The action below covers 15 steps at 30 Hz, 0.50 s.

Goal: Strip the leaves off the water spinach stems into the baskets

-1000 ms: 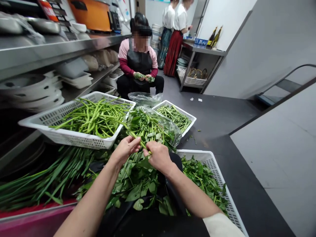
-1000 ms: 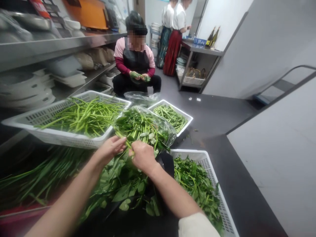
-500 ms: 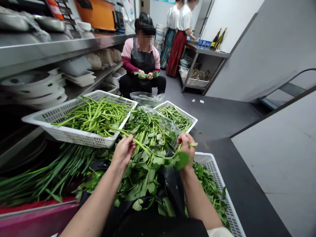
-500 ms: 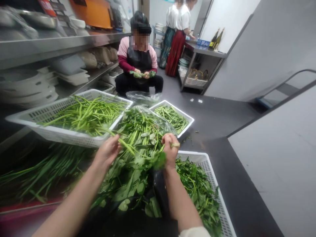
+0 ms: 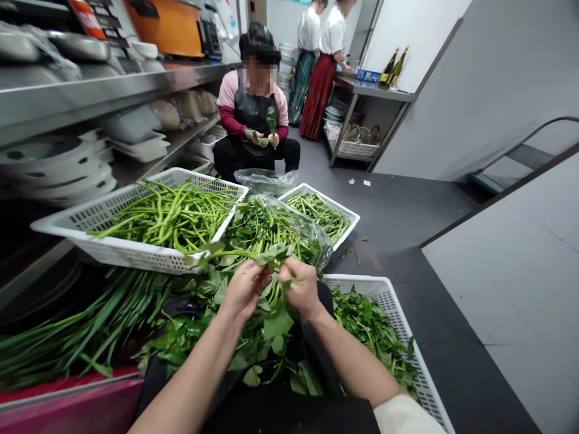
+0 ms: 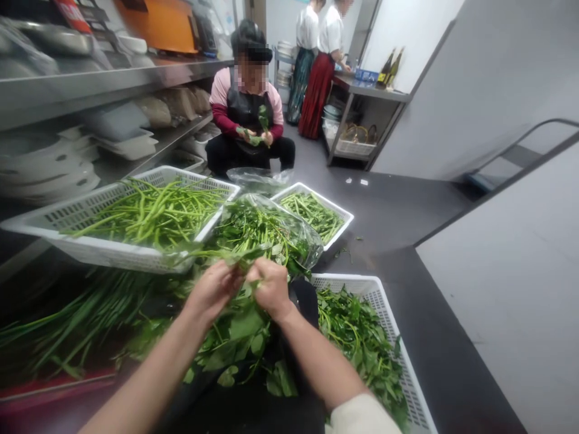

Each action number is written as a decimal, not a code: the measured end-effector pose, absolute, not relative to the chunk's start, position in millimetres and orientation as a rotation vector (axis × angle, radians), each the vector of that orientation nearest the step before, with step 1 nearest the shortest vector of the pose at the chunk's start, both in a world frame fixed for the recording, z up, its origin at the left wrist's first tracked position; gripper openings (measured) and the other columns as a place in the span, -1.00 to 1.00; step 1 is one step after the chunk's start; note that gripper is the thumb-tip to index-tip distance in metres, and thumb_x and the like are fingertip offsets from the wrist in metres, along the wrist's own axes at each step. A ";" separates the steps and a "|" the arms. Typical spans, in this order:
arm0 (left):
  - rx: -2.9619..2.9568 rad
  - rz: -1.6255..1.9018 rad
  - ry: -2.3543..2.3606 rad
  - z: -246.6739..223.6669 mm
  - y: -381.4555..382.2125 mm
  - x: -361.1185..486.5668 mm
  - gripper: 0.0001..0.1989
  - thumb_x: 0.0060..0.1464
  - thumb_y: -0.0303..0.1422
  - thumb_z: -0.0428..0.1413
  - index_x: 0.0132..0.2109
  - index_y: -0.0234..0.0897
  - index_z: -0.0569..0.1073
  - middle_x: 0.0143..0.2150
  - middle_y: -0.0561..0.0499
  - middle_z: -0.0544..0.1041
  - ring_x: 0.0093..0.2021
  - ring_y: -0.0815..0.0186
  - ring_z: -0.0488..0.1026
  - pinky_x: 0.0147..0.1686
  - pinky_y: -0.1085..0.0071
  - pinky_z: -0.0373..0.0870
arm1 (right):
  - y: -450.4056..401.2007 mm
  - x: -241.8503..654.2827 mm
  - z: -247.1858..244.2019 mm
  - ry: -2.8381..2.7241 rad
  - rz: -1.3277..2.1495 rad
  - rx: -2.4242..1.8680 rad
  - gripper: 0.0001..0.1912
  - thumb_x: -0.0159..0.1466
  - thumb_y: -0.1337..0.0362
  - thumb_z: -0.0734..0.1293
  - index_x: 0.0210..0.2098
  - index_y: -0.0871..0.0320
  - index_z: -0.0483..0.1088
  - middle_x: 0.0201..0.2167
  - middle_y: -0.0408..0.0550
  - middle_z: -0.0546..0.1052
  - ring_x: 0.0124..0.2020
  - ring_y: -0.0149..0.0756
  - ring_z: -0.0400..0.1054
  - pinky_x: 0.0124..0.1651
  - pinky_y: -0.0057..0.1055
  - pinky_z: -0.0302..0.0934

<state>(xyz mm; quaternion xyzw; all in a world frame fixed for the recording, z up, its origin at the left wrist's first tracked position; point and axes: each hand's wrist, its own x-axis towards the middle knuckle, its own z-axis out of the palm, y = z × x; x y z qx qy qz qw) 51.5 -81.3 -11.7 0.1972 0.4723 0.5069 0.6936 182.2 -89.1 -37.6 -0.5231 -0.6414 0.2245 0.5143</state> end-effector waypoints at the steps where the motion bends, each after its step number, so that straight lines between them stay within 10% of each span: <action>1: 0.364 1.139 1.043 -13.2 -81.3 52.6 -0.90 -0.12 -0.56 0.14 -0.52 -0.36 0.39 -0.60 0.12 0.37 -0.62 0.53 0.29 -0.61 0.65 0.27 | -88.0 192.3 -38.6 -1.356 0.556 -1.276 -0.78 0.14 0.27 0.12 -0.62 0.14 0.18 -0.64 -0.18 0.26 -0.58 -0.43 0.12 -0.48 -0.51 0.01; 9: 0.502 0.866 1.048 -22.0 -80.3 36.9 -0.87 0.12 -0.48 0.00 -0.37 -0.35 0.41 -0.47 0.00 0.50 -0.48 0.43 0.47 -0.60 0.64 0.33 | -119.3 326.9 -51.2 -1.572 0.807 -1.916 -0.79 0.09 0.21 0.22 -0.62 0.15 0.22 -0.70 -0.22 0.21 -0.62 -0.43 0.10 -0.51 -0.51 -0.04; 15: 0.823 0.705 1.139 -39.0 -89.3 55.9 -0.80 -0.05 -0.28 0.18 -0.33 -0.32 0.40 -0.54 0.13 0.42 -0.57 0.48 0.38 -0.67 0.65 0.15 | -134.7 253.9 -45.7 -1.810 0.928 -1.761 -0.77 0.20 0.16 0.21 -0.45 0.16 0.38 -0.55 -0.12 0.42 -0.49 -0.38 0.26 -0.40 -0.49 0.08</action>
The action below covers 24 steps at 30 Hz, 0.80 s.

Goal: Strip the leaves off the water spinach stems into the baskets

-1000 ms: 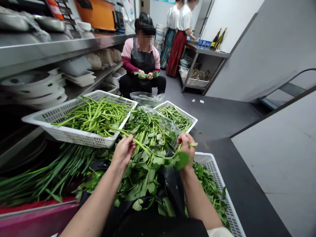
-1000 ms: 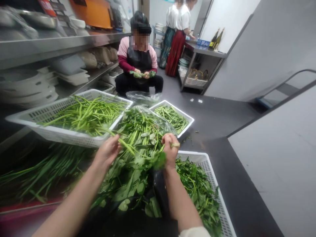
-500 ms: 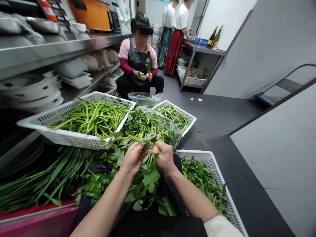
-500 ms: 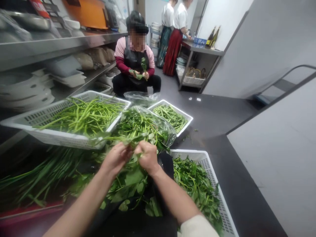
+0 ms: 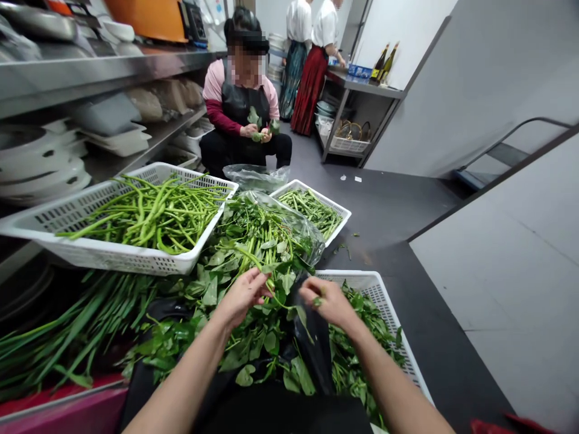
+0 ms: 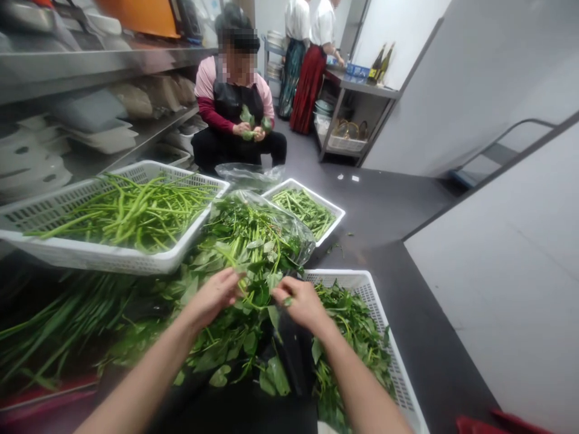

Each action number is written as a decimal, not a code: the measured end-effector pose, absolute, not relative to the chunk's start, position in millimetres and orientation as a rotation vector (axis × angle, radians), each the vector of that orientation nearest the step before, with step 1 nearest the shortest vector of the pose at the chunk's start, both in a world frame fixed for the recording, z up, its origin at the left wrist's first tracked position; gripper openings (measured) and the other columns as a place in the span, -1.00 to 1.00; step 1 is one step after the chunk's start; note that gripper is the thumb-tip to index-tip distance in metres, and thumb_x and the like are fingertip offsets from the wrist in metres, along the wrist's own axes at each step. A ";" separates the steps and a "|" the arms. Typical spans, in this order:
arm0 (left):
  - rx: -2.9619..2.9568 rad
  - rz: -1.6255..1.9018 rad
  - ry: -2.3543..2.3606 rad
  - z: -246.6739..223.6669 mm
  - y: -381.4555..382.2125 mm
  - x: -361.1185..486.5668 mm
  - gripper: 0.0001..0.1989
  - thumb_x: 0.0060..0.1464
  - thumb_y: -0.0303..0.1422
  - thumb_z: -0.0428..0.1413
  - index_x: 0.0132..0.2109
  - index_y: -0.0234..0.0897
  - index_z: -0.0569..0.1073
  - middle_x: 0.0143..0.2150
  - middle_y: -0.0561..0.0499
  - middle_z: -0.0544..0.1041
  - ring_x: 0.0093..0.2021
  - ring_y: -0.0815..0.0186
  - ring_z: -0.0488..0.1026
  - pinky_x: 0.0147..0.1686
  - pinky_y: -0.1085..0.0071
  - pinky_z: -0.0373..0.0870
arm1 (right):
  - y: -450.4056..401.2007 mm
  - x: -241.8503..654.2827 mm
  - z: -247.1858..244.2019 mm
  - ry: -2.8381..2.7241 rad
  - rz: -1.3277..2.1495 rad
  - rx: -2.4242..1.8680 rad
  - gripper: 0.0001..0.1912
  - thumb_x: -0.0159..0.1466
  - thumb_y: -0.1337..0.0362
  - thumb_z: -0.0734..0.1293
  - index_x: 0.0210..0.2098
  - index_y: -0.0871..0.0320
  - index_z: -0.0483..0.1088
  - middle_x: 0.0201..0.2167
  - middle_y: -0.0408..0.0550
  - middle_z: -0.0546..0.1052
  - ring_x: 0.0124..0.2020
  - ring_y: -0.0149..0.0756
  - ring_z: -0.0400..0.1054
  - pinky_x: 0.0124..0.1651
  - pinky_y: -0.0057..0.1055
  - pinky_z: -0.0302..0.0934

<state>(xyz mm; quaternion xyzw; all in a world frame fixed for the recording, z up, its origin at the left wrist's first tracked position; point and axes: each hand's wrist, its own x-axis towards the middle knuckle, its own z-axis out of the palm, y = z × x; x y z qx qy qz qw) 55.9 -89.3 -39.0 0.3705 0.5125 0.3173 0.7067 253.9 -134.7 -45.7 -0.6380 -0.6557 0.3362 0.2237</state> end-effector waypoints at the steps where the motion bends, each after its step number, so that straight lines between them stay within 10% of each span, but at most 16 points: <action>1: 0.875 0.681 1.134 -41.5 -91.8 58.8 -0.76 -0.07 -0.23 0.19 -0.33 -0.33 0.40 -0.54 0.13 0.42 -0.57 0.48 0.36 -0.67 0.64 0.14 | -132.3 235.0 -46.0 -1.796 0.975 -1.678 -0.75 0.20 0.15 0.20 -0.47 0.16 0.37 -0.58 -0.14 0.40 -0.53 -0.39 0.24 -0.43 -0.49 0.07; 12: 0.885 0.574 0.816 -58.5 -105.5 33.2 -0.52 -0.24 -0.23 0.29 -0.12 -0.33 0.47 -0.37 -0.02 0.48 -0.44 0.43 0.35 -0.51 0.54 0.16 | -118.8 190.2 -76.5 -1.196 1.818 -1.132 -0.61 0.05 -0.03 0.35 -0.52 0.20 0.30 -0.73 -0.28 0.22 -0.74 -0.59 -0.06 -0.68 -0.57 -0.22; 18: 1.216 0.587 1.418 -68.2 -82.0 10.9 -0.63 -0.12 -0.32 0.03 -0.15 -0.37 0.51 -0.57 0.06 0.37 -0.58 0.37 0.24 -0.53 0.45 0.15 | -121.4 176.6 -81.0 -1.065 1.683 -1.220 -0.62 0.00 0.05 0.38 -0.64 0.16 0.16 -0.80 -0.35 0.06 -0.74 -0.60 -0.16 -0.69 -0.56 -0.28; 24: 1.666 0.759 1.822 -61.9 -78.6 -18.1 -0.66 -0.09 -0.15 0.02 -0.25 -0.26 0.50 -0.29 -0.09 0.45 -0.17 0.12 0.38 -0.14 0.31 0.28 | -129.6 163.4 -83.4 -1.254 1.471 -1.380 -0.64 0.10 0.13 0.27 -0.71 0.15 0.15 -0.76 -0.23 0.18 -0.69 -0.51 0.01 -0.61 -0.52 -0.05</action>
